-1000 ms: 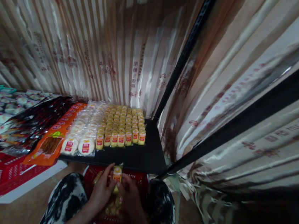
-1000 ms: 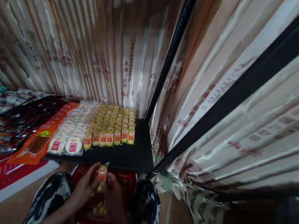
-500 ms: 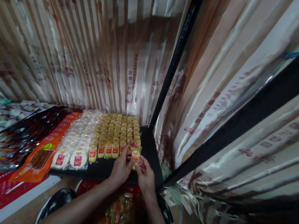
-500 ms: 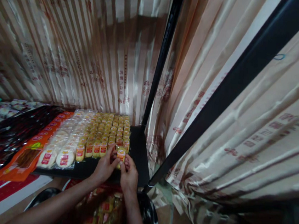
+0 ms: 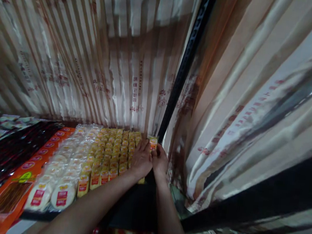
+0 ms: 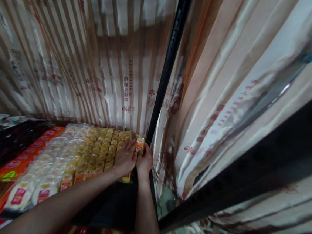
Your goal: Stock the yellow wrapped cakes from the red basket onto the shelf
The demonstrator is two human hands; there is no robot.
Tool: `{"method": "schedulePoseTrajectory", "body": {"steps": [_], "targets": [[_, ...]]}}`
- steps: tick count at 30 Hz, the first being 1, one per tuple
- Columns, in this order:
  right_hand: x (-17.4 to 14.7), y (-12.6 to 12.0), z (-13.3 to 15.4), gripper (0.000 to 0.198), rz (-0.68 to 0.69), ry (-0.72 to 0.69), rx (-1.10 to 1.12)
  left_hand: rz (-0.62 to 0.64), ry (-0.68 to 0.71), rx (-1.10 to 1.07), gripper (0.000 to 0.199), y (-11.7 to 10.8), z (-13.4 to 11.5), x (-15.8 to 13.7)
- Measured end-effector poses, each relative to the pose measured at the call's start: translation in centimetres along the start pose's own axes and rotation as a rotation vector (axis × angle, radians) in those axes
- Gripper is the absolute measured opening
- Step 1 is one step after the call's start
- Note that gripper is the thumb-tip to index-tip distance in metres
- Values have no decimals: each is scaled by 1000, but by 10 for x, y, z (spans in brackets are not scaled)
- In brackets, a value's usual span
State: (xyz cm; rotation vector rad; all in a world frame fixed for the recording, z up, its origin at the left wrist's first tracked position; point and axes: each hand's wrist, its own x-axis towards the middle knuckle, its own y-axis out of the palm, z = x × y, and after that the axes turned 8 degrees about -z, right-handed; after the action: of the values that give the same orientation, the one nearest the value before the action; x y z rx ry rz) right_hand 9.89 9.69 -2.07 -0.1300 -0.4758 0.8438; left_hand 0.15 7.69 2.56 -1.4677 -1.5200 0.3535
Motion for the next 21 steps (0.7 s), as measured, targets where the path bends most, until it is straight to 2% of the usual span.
{"method": "schedulePoseTrajectory", "body": {"steps": [5,10,15,21], "targets": [[24,24,-19,43,7,73,-71,121,75,119,44,9,13,14],[35,49,-40,41,20,141,45,89,76,128,43,20,25,20],[38,65,-51,33,28,110,43,109,43,107,42,21,30,21],[36,71,-57,29,62,76,55,131,53,111,41,18,32,19]]}}
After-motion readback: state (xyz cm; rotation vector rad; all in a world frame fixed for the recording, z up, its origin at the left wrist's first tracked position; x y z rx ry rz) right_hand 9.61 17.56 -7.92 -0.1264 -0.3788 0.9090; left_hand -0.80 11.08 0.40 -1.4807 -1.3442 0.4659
